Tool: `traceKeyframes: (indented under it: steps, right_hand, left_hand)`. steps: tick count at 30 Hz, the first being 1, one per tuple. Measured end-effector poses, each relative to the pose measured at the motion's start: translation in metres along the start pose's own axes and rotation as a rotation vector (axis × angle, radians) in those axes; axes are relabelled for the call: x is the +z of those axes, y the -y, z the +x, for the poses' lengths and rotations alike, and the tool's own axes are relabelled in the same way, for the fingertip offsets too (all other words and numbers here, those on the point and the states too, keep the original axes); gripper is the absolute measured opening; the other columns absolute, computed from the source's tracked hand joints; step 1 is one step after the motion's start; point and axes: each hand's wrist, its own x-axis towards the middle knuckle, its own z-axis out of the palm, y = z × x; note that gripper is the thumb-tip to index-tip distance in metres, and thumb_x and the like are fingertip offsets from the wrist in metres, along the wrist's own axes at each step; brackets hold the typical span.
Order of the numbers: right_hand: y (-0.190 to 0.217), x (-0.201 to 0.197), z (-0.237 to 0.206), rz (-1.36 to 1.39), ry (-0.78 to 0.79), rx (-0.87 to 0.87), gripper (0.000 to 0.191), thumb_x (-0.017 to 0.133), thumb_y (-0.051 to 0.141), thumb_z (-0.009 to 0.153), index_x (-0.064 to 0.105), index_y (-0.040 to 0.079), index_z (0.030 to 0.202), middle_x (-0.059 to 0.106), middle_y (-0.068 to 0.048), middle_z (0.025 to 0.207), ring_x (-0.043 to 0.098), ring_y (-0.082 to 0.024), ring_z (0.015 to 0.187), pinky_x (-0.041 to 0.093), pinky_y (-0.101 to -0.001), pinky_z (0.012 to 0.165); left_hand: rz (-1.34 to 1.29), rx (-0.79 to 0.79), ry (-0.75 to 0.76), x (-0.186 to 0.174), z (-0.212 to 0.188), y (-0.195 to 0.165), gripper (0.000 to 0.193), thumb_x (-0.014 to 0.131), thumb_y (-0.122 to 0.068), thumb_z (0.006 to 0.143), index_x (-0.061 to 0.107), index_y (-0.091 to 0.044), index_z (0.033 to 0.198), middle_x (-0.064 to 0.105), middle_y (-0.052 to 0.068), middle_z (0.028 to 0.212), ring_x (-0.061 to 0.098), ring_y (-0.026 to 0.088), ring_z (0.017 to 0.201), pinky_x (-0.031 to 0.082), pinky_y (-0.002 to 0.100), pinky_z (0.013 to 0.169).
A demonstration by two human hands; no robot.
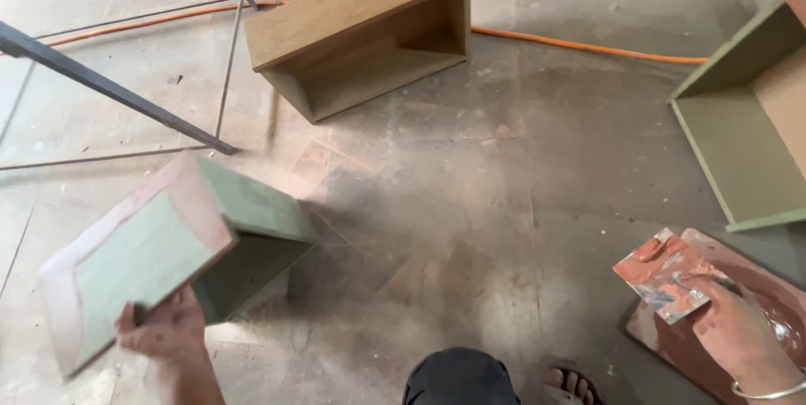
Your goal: The person applies a reddish-brown filler paste to the edges and surfaces of wooden drawer components using a small rectangular tool. They repeatedly dip the tool into a container of filler and spread it along the edges of the drawer parts.
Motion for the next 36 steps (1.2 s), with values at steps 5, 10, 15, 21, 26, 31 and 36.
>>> traceKeyframes:
  steps: [5, 10, 15, 21, 26, 31, 36]
  right_hand:
    - [0.017, 0.007, 0.03, -0.017, -0.046, -0.221, 0.032, 0.067, 0.001, 0.079, 0.069, 0.011, 0.109, 0.073, -0.007, 0.106, 0.069, -0.025, 0.099, 0.054, -0.0355, 0.09]
    - [0.042, 0.011, 0.046, 0.068, -0.107, -0.242, 0.029, 0.068, 0.004, 0.075, 0.069, 0.008, 0.104, 0.072, -0.01, 0.109, 0.066, -0.029, 0.108, 0.052, -0.0363, 0.097]
    - [0.044, 0.006, 0.037, 0.44, 0.082, -0.107, 0.026, 0.062, 0.006, 0.083, 0.065, 0.004, 0.108, 0.071, -0.006, 0.113, 0.064, -0.023, 0.115, 0.049, -0.0367, 0.102]
    - [0.045, 0.018, 0.053, 1.666, 0.264, 0.542, 0.03, 0.056, 0.011, 0.1, 0.061, 0.0, 0.128, 0.065, -0.011, 0.126, 0.061, -0.025, 0.116, 0.047, -0.0405, 0.09]
    - [0.063, 0.034, 0.083, 1.757, 0.33, 0.652, 0.032, 0.055, 0.011, 0.101, 0.061, 0.001, 0.13, 0.066, -0.01, 0.126, 0.061, -0.023, 0.113, 0.047, -0.0383, 0.087]
    - [0.056, 0.039, 0.097, 1.781, 0.375, 0.722, 0.033, 0.053, 0.012, 0.102, 0.061, 0.001, 0.132, 0.067, -0.008, 0.127, 0.061, -0.021, 0.11, 0.047, -0.0362, 0.085]
    - [0.043, 0.04, 0.105, 1.789, 0.372, 0.786, 0.035, 0.052, 0.013, 0.102, 0.061, 0.002, 0.134, 0.067, -0.007, 0.128, 0.061, -0.019, 0.107, 0.047, -0.034, 0.082]
  left_hand:
    - [0.002, -0.012, 0.069, -0.03, -0.02, -0.009, 0.052, 0.057, -0.033, 0.1, 0.049, -0.01, 0.146, 0.057, 0.004, 0.144, 0.048, 0.022, 0.128, 0.038, 0.039, 0.127]
    - [0.029, 0.022, -0.165, 0.013, -0.018, 0.021, 0.065, 0.063, -0.048, 0.094, 0.055, -0.005, 0.142, 0.058, 0.012, 0.15, 0.056, 0.029, 0.144, 0.039, 0.048, 0.125]
    - [-0.134, -0.387, -0.029, 0.1, -0.039, 0.127, 0.086, 0.039, -0.069, 0.098, 0.045, -0.001, 0.149, 0.056, 0.027, 0.149, 0.061, 0.04, 0.132, 0.042, 0.054, 0.115]
    - [0.187, -0.651, 0.358, 0.262, -0.003, 0.333, 0.048, 0.054, -0.033, 0.102, 0.048, -0.009, 0.143, 0.068, 0.018, 0.127, 0.07, 0.031, 0.112, 0.056, 0.043, 0.094]
    - [0.197, -0.59, 0.308, 0.393, 0.06, 0.405, 0.053, 0.063, -0.031, 0.1, 0.045, -0.005, 0.142, 0.067, 0.023, 0.124, 0.07, 0.033, 0.104, 0.062, 0.042, 0.081]
    - [0.294, -0.492, 0.269, 0.469, 0.094, 0.452, 0.059, 0.063, -0.029, 0.095, 0.033, -0.031, 0.146, 0.051, 0.021, 0.141, 0.065, 0.036, 0.112, 0.061, 0.051, 0.087]
    - [0.268, -0.46, 0.249, 0.483, 0.108, 0.484, 0.063, 0.06, -0.026, 0.099, 0.026, -0.035, 0.151, 0.035, 0.018, 0.155, 0.054, 0.041, 0.13, 0.055, 0.058, 0.099]
